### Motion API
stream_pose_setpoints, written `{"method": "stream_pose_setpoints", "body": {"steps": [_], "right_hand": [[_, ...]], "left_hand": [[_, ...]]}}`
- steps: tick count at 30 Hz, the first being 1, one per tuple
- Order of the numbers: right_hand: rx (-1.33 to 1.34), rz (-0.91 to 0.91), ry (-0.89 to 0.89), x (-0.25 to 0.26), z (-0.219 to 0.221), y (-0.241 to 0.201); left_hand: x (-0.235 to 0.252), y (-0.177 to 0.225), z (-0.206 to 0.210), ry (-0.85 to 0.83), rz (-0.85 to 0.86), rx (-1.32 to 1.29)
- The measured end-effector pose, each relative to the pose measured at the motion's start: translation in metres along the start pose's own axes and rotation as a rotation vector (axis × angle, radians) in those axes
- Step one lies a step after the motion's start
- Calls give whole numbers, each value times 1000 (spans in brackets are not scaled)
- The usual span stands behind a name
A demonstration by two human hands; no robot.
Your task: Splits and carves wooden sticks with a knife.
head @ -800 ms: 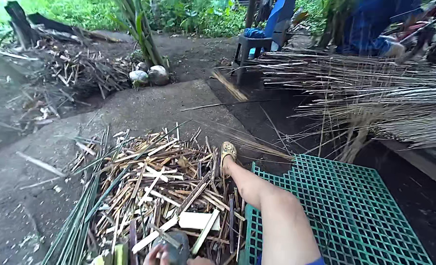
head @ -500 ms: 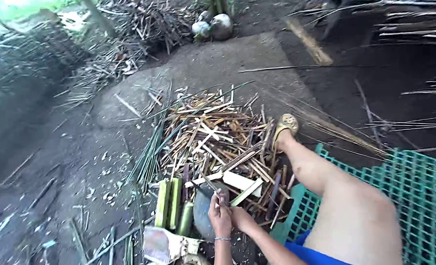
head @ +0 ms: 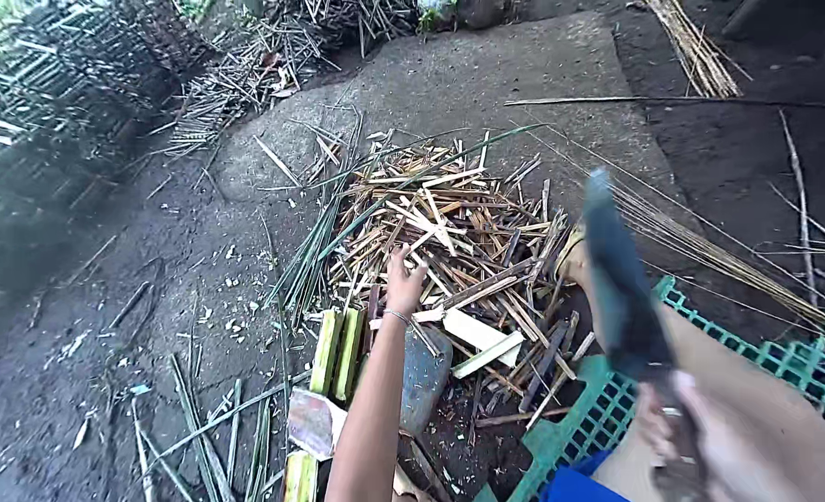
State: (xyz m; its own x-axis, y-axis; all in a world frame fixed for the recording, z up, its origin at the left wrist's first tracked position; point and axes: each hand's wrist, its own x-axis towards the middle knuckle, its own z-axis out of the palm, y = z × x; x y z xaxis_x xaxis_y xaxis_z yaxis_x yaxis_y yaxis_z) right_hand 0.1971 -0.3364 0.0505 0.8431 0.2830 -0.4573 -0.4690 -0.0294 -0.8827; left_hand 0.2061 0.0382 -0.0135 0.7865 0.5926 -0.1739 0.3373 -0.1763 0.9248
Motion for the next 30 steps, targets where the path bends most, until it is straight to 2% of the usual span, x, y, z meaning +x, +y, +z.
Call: {"method": "stream_pose_setpoints", "body": {"steps": [2, 4, 6, 9, 11, 12, 15, 18, 21, 26, 28, 30], "right_hand": [[156, -82, -80, 8, -34, -17], [424, -78, -290, 21, -55, -24], [684, -39, -461, 32, -62, -26], [790, 6, -518, 41, -60, -28], [769, 34, -475, 35, -50, -33], [741, 55, -433, 32, -46, -36], [751, 85, -555, 33, -53, -27], [727, 81, -513, 31, -54, -20], [750, 70, -523, 34, -55, -18], [782, 46, -518, 34, -58, -16], [801, 44, -522, 34, -57, -15], [806, 38, -519, 36, -58, -15]], "left_hand": [[4, -46, 12, -125, -101, 332], [-4, -76, 26, -268, -219, 676], [-17, -97, 40, -297, -305, 832], [-27, -112, 58, -192, -352, 826], [-26, -108, 63, -156, -363, 809], [-24, -104, 63, -164, -365, 818], [-18, -93, 60, -229, -314, 869], [-16, -91, 57, -352, -315, 992], [-12, -85, 63, -383, -345, 1076], [-17, -60, 81, -242, -80, 977], [-28, -55, 95, -296, 29, 897], [-43, -58, 114, -474, 95, 873]]}}
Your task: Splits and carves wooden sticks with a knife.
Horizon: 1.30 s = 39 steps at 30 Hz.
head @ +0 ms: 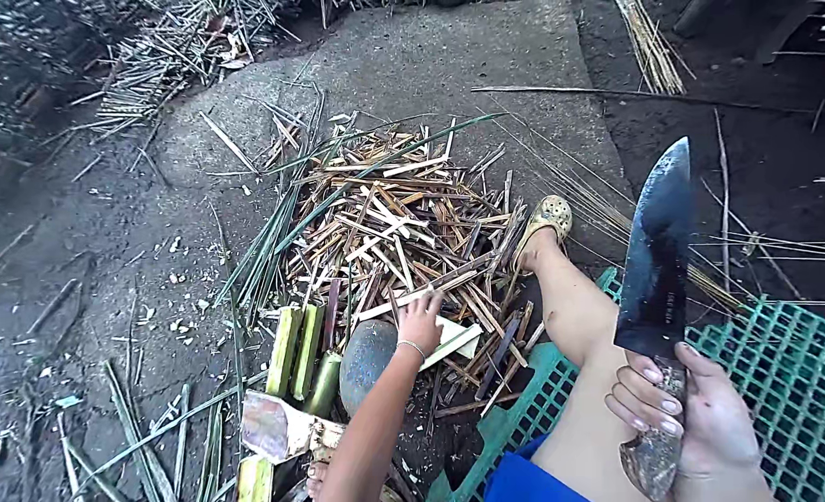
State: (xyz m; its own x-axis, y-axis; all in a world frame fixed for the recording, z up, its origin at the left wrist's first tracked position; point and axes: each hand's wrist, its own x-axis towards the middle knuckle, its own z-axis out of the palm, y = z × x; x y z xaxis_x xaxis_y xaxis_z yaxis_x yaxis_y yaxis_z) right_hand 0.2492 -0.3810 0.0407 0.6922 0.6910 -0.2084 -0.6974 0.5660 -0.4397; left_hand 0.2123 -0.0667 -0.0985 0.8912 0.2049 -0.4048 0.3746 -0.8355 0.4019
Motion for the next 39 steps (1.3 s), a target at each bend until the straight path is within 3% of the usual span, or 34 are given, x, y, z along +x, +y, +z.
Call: {"method": "stream_pose_setpoints", "body": {"steps": [2, 4, 7, 14, 23, 25, 28, 31, 33, 36, 39], "right_hand": [[-8, -6, 15, 1, -1, 0], [-29, -6, 60, 1, 0, -1], [-54, -5, 101, 3, -2, -2], [-152, -9, 205, 14, -1, 3], [-304, 173, 360, 24, 28, 24], [-325, 230, 362, 28, 21, 28], [-499, 205, 407, 32, 20, 42], [-892, -93, 412, 22, 27, 77], [-976, -215, 304, 15, 25, 104], [-910, -208, 169, 9, 24, 162], [-849, -83, 224, 19, 36, 216]], "left_hand": [[-1, 11, 26, -190, 36, 76], [-2, 17, 53, -297, -48, 120], [-2, 21, 71, -283, -153, 73], [-21, 25, 55, -106, -137, -68], [-16, 31, 91, -194, -210, -91], [-22, 41, 83, -108, -226, -259], [-47, 48, 59, 263, -197, -694], [-75, 35, 37, 734, -190, -1026], [-90, 11, 27, 968, -177, -1074], [-112, -29, 25, 1045, -259, -943], [-123, -47, 28, 932, -361, -963]]}}
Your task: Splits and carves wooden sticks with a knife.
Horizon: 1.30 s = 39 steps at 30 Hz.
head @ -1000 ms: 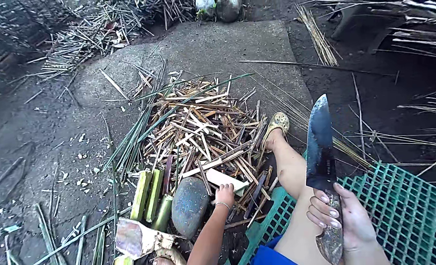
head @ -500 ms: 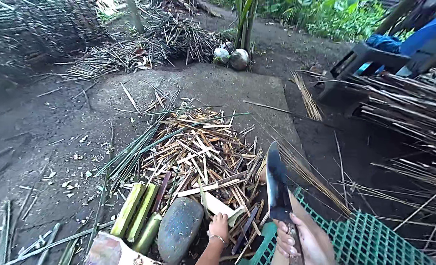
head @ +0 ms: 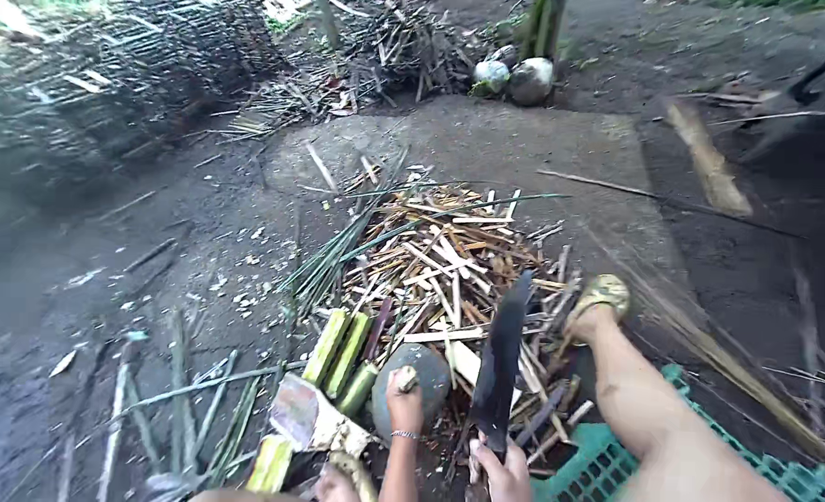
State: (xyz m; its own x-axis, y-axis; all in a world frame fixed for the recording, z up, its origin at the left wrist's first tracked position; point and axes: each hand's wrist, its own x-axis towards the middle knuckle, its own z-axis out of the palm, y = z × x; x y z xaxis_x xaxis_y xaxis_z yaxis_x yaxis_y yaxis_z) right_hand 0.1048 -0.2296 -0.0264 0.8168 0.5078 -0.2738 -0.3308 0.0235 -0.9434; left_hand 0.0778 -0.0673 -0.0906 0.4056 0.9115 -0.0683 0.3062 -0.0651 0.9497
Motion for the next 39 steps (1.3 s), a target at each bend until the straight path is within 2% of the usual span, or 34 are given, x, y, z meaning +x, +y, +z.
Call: {"method": "stream_pose_setpoints", "body": {"steps": [2, 4, 9, 12, 14, 16, 18, 21, 22, 25, 27, 29, 30, 32, 34, 35, 39], "right_hand": [[-40, 101, -59, 6, 20, 4], [-103, 99, -112, 12, 29, 4], [-156, -317, -158, 25, 28, -16], [-241, -440, -222, 28, 25, -29], [-455, -387, -236, 30, 23, -23], [-662, -210, -234, 32, 22, -14], [-675, -104, -231, 36, 22, -10], [-616, 1, -269, 35, 17, -28], [-621, -21, -272, 31, 15, -38], [-630, -243, -248, 12, 5, -72], [-589, -343, -221, 1, 2, -95], [-602, -332, -191, 6, 5, -97], [-646, -252, -194, 14, 7, -85], [-756, 105, -277, 40, 12, -51], [-843, 451, -379, 60, 13, -17], [-860, 510, -414, 62, 13, -8], [-819, 242, -404, 54, 17, -31]], "left_hand": [[0, -2, -4, -80, -7, -49], [1, -8, -3, -139, 46, -109], [0, -17, 5, -116, 133, -216], [-3, -17, 9, -103, 134, -228], [-3, -17, 11, -108, 108, -216], [-2, -16, 11, -123, 87, -175], [0, -17, 12, -143, 97, -133], [-3, -11, 13, -173, 129, -161], [-5, -3, 12, -194, 148, -218], [-4, 28, -5, -293, 229, -456], [7, 31, -18, -187, 253, -587], [20, 27, -29, 67, 155, -653], [25, 26, -35, 199, 85, -667], [31, 25, -44, 388, -34, -720], [29, 21, -46, 483, -95, -757], [28, 19, -49, 498, -105, -770], [31, 15, -54, 520, -94, -748]]}}
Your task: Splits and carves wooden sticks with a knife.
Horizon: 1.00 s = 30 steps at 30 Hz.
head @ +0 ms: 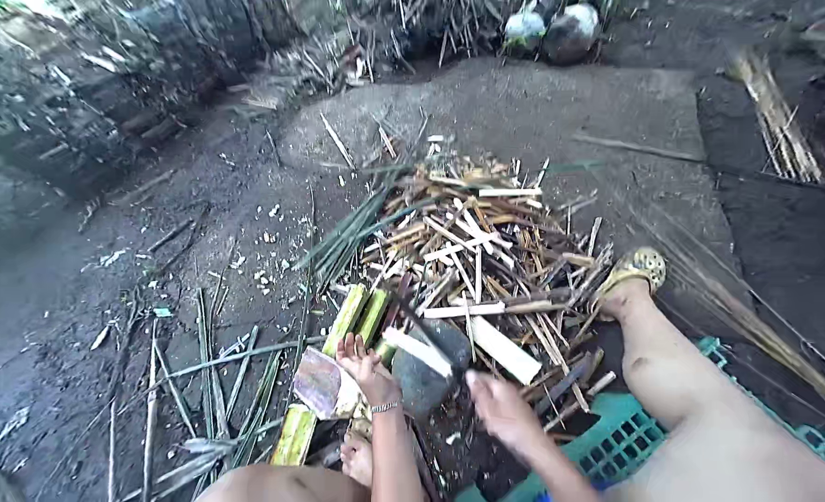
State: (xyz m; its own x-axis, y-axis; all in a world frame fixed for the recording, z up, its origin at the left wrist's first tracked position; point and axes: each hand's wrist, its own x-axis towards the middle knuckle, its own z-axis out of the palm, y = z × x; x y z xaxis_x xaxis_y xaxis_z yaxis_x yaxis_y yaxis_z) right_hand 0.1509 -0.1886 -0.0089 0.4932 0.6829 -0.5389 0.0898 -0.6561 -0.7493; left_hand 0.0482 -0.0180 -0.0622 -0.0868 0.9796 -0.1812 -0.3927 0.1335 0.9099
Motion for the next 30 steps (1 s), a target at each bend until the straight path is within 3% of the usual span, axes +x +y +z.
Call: {"method": "stream_pose_setpoints", "body": {"steps": [3, 8, 11, 13, 16, 22, 26, 30], "right_hand": [[51, -121, 113, -14, -35, -26], [133, -308, 296, -48, -59, -20], [150, -327, 273, -62, -54, 2], [153, -261, 234, -70, -45, 18], [246, -177, 154, -76, -25, 35], [375, -17, 93, -89, -10, 38], [508, 37, 141, -94, -11, 52], [487, -74, 213, -78, -15, 44]], "left_hand": [[-1, -2, 4, -93, -114, 110], [-25, 9, 41, -255, -660, 47], [-47, 17, 59, -388, -771, -66], [-58, 27, 69, -349, -791, -101], [-59, 26, 77, -211, -712, -158], [-35, 21, 58, -283, -165, -16], [-11, 7, 43, -488, -30, -14], [-29, -38, 36, -787, -11, 73]]}}
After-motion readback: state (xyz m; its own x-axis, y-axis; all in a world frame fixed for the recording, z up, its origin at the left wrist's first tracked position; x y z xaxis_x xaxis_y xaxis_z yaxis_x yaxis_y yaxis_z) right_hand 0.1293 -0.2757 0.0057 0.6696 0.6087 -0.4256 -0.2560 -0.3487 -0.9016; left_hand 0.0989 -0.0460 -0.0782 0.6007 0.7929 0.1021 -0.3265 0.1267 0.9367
